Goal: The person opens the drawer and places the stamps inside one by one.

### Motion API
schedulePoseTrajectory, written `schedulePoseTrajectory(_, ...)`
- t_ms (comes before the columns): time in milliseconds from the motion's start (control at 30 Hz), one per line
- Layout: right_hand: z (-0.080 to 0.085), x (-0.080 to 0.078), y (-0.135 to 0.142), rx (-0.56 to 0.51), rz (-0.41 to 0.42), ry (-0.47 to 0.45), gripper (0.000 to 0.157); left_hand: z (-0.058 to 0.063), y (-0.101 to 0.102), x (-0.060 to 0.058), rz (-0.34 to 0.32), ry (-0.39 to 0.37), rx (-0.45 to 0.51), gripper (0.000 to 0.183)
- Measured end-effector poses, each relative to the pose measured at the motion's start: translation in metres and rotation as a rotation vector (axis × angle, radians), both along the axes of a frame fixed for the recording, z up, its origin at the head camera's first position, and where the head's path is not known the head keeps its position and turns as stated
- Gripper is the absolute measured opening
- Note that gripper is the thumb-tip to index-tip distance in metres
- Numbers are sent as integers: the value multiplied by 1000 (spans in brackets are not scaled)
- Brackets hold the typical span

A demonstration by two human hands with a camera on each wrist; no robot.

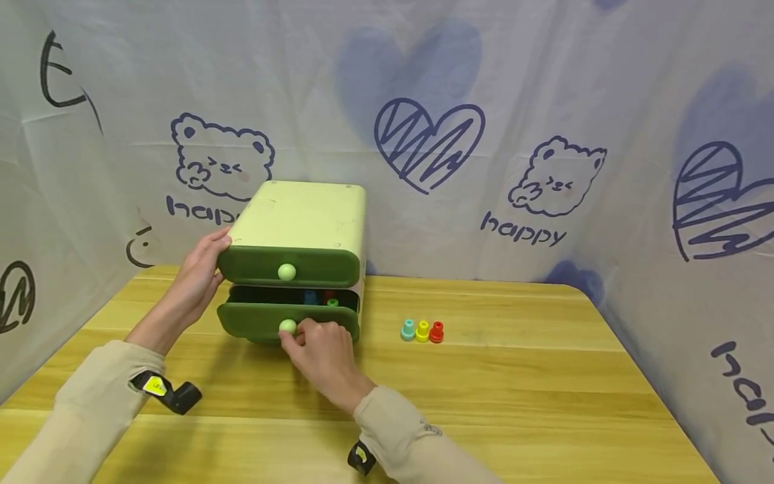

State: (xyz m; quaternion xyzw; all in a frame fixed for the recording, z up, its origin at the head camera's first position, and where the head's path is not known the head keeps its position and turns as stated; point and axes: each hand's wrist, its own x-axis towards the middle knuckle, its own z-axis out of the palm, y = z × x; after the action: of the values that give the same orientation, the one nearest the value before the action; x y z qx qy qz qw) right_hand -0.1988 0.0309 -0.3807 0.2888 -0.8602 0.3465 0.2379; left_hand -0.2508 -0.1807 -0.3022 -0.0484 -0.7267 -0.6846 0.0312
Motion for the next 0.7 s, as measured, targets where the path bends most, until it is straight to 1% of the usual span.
schedulePoseTrajectory(100, 0, -8, -1, -12, -12, -10, 21, 0, 0, 0, 1, 0, 1, 65)
schedulePoseTrajectory(233, 2, -14, -2, -23, -19, -48, 22, 0, 0, -1, -4, 5, 22, 64)
schedulePoseTrajectory(333, 4, -17, -2, -19, -19, -66, 23, -1, 0, -1, -12, 7, 32, 64)
schedulePoseTrajectory(467, 7, -19, -3, -11, -23, -63, 23, -1, 0, -2, -20, 10, 40, 65)
schedulePoseTrajectory(700, 7, -24, -2, -27, -32, -66, 23, 1, 2, -1, -13, 4, 66, 64)
